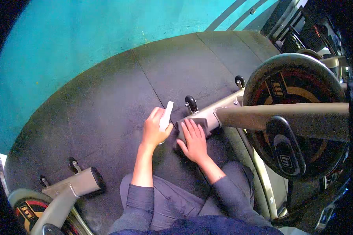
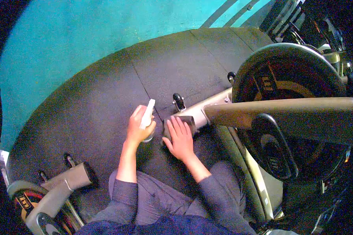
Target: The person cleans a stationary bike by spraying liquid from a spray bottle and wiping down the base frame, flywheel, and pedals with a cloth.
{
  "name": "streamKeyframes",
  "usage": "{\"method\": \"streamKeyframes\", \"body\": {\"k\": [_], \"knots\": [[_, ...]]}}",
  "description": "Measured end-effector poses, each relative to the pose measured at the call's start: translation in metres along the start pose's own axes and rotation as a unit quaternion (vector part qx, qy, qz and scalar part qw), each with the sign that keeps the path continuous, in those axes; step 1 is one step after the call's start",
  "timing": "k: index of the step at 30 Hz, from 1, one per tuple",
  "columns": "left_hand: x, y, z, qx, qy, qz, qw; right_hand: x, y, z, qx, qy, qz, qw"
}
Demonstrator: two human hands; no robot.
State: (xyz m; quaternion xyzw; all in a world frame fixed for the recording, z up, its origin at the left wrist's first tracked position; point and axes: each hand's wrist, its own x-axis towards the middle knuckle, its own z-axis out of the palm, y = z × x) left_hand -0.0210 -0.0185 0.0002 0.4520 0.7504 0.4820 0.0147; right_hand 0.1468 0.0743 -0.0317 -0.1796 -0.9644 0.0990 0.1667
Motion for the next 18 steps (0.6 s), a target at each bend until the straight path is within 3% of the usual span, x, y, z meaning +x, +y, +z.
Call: {"method": "streamKeyframes", "body": {"k": [7, 14, 18], "knots": [[0.002, 0.007, 0.0, 0.036, -0.024, 0.031, 0.999, -0.013, 0.009, -0.014, 0.009, -0.056, -0.012, 0.998], [0.001, 0.01, 0.003, 0.014, -0.006, 0.039, 0.999, 0.039, 0.018, 0.004, -0.011, 0.021, -0.055, 0.998], [0.004, 0.01, 0.001, 0.014, -0.01, 0.027, 0.999, 0.078, 0.018, 0.007, -0.013, -0.131, -0.035, 0.991]]}}
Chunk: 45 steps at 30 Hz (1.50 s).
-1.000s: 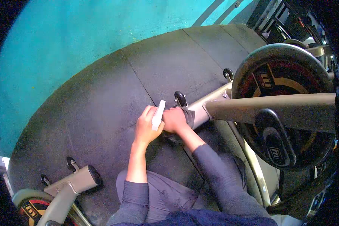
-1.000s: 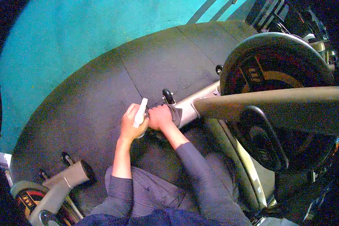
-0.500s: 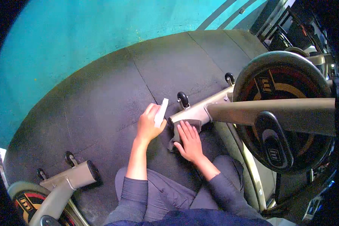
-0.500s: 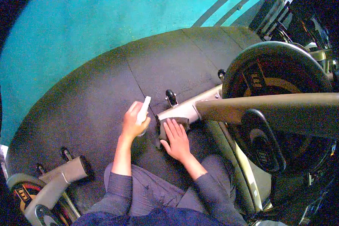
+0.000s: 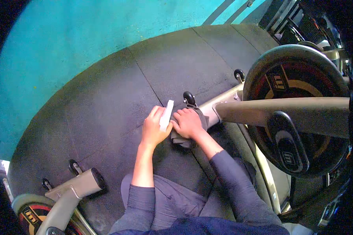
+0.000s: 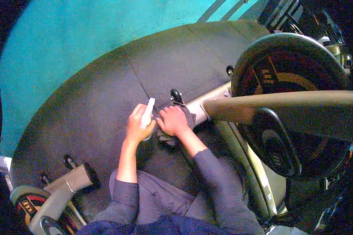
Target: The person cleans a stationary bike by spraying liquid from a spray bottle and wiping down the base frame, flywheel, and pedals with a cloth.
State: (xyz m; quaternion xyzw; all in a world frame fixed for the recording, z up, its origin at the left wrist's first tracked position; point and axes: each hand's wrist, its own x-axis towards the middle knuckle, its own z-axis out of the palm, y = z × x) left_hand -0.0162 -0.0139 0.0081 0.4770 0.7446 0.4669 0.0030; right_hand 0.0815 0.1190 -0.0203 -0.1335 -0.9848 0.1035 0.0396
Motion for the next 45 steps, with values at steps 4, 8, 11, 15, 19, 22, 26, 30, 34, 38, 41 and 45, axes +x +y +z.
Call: {"method": "streamKeyframes", "body": {"k": [4, 8, 11, 15, 19, 22, 26, 30, 34, 38, 41, 45], "knots": [[0.0, 0.001, -0.002, 0.005, 0.025, -0.001, 1.0, 0.024, -0.006, -0.006, -0.025, -0.119, 0.025, 0.992], [0.001, -0.006, -0.002, 0.001, 0.027, 0.012, 1.0, 0.004, -0.01, -0.006, 0.021, -0.036, 0.042, 0.998], [-0.002, -0.007, -0.004, 0.031, -0.005, -0.02, 0.999, -0.039, -0.018, 0.008, 0.016, 0.147, 0.005, 0.989], [-0.003, -0.002, -0.007, 0.004, -0.001, -0.034, 0.999, -0.096, -0.027, 0.007, -0.01, 0.116, 0.017, 0.993], [-0.003, 0.005, -0.009, -0.004, -0.02, -0.014, 1.0, -0.111, -0.024, 0.004, 0.003, 0.064, 0.015, 0.998], [-0.003, 0.002, -0.007, -0.006, -0.027, -0.012, 1.0, -0.093, -0.025, 0.002, 0.015, 0.076, 0.017, 0.997], [-0.003, 0.002, -0.006, -0.017, -0.033, -0.017, 0.999, -0.05, -0.016, 0.011, 0.006, 0.112, 0.009, 0.994], [-0.003, -0.004, -0.002, -0.004, -0.013, 0.019, 1.0, -0.004, -0.012, 0.009, -0.007, 0.032, 0.026, 0.999], [-0.001, 0.0, -0.006, -0.01, -0.006, 0.019, 1.0, 0.031, -0.021, -0.006, -0.028, -0.192, 0.117, 0.974], [-0.002, -0.005, -0.006, -0.015, 0.004, 0.001, 1.0, 0.019, -0.022, 0.005, -0.008, -0.111, 0.113, 0.987], [-0.001, -0.007, -0.009, -0.004, -0.011, -0.003, 1.0, -0.019, -0.029, 0.006, -0.001, 0.017, 0.071, 0.997], [-0.003, -0.002, -0.01, -0.004, -0.023, -0.028, 0.999, -0.079, -0.034, 0.014, -0.035, 0.12, 0.0, 0.992]]}}
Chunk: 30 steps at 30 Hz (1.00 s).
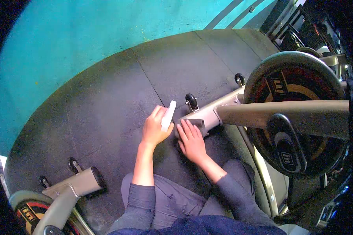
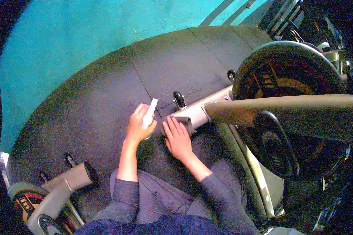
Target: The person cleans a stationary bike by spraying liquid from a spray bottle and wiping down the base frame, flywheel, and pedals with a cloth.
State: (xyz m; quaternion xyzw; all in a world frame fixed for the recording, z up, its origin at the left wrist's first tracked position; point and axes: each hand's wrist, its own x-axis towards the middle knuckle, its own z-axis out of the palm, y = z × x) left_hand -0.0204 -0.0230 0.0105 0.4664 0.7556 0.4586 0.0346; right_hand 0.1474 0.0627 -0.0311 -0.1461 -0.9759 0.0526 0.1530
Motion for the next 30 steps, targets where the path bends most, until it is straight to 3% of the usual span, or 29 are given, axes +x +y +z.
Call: {"method": "streamKeyframes", "body": {"k": [6, 13, 16, 20, 23, 25, 28, 30], "knots": [[-0.001, 0.0, -0.002, 0.006, 0.016, 0.023, 1.0, -0.015, 0.013, 0.01, -0.058, -0.015, -0.021, 0.998], [0.002, 0.003, 0.0, -0.013, 0.023, 0.026, 0.999, 0.05, 0.017, 0.008, 0.016, -0.037, 0.0, 0.999], [0.001, 0.002, -0.002, 0.005, -0.006, 0.041, 0.999, 0.093, 0.017, 0.011, 0.014, -0.223, 0.073, 0.972], [0.001, -0.003, 0.0, -0.009, -0.006, 0.013, 1.0, 0.112, 0.019, 0.014, 0.049, -0.296, 0.112, 0.947], [0.003, -0.004, 0.002, 0.024, -0.005, 0.022, 0.999, 0.099, 0.016, 0.004, 0.052, -0.262, 0.114, 0.957], [0.002, -0.003, 0.001, 0.016, -0.006, 0.03, 0.999, 0.068, 0.017, 0.012, 0.086, -0.047, 0.046, 0.994], [0.0, -0.007, 0.002, -0.01, 0.004, 0.012, 1.0, 0.022, 0.008, 0.003, 0.022, 0.019, 0.041, 0.999], [0.0, -0.005, 0.001, -0.01, 0.006, 0.012, 1.0, -0.013, 0.003, -0.005, 0.036, -0.041, 0.085, 0.995]]}}
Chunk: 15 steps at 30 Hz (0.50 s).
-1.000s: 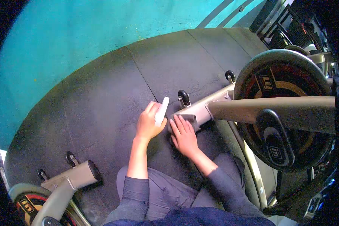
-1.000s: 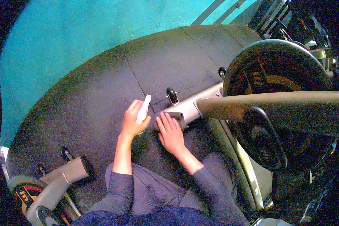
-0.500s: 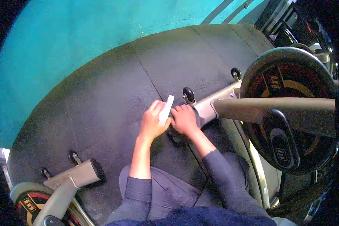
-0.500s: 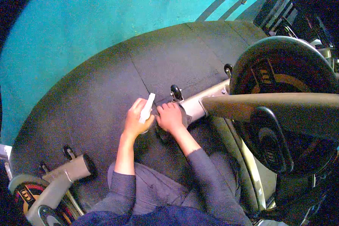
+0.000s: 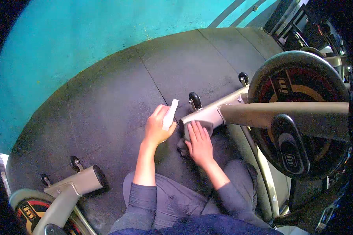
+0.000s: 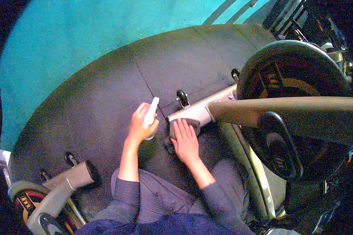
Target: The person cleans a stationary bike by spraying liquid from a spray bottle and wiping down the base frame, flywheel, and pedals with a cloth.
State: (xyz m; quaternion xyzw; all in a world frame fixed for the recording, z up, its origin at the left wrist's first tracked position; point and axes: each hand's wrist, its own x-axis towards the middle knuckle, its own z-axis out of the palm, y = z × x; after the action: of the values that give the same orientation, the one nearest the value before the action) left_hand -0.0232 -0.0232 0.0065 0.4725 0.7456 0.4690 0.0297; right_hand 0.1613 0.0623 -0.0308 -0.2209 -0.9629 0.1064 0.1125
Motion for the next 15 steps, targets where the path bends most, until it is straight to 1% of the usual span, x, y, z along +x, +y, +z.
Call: {"method": "streamKeyframes", "body": {"k": [2, 4, 6, 9, 11, 13, 15], "knots": [[0.0, 0.001, -0.001, 0.001, 0.0, -0.002, 1.0, -0.017, 0.002, -0.004, 0.003, 0.0, 0.004, 1.0], [0.0, 0.001, 0.0, 0.028, -0.004, 0.017, 0.999, -0.022, 0.0, -0.011, -0.07, -0.025, 0.022, 0.997], [0.0, 0.001, 0.001, 0.021, -0.006, 0.02, 1.0, -0.011, 0.001, -0.007, -0.065, -0.018, 0.028, 0.997], [0.001, 0.002, 0.001, 0.024, -0.009, 0.028, 0.999, 0.012, 0.006, 0.001, -0.046, 0.03, 0.022, 0.998], [0.0, 0.003, 0.002, 0.029, -0.014, 0.038, 0.999, 0.026, 0.008, 0.003, -0.04, 0.036, 0.02, 0.998], [0.0, 0.001, 0.004, 0.019, -0.021, 0.017, 0.999, 0.032, 0.01, 0.003, -0.027, 0.033, 0.024, 0.999], [0.0, 0.0, 0.003, 0.019, -0.025, 0.024, 0.999, 0.028, 0.008, 0.003, -0.02, 0.036, 0.029, 0.999]]}}
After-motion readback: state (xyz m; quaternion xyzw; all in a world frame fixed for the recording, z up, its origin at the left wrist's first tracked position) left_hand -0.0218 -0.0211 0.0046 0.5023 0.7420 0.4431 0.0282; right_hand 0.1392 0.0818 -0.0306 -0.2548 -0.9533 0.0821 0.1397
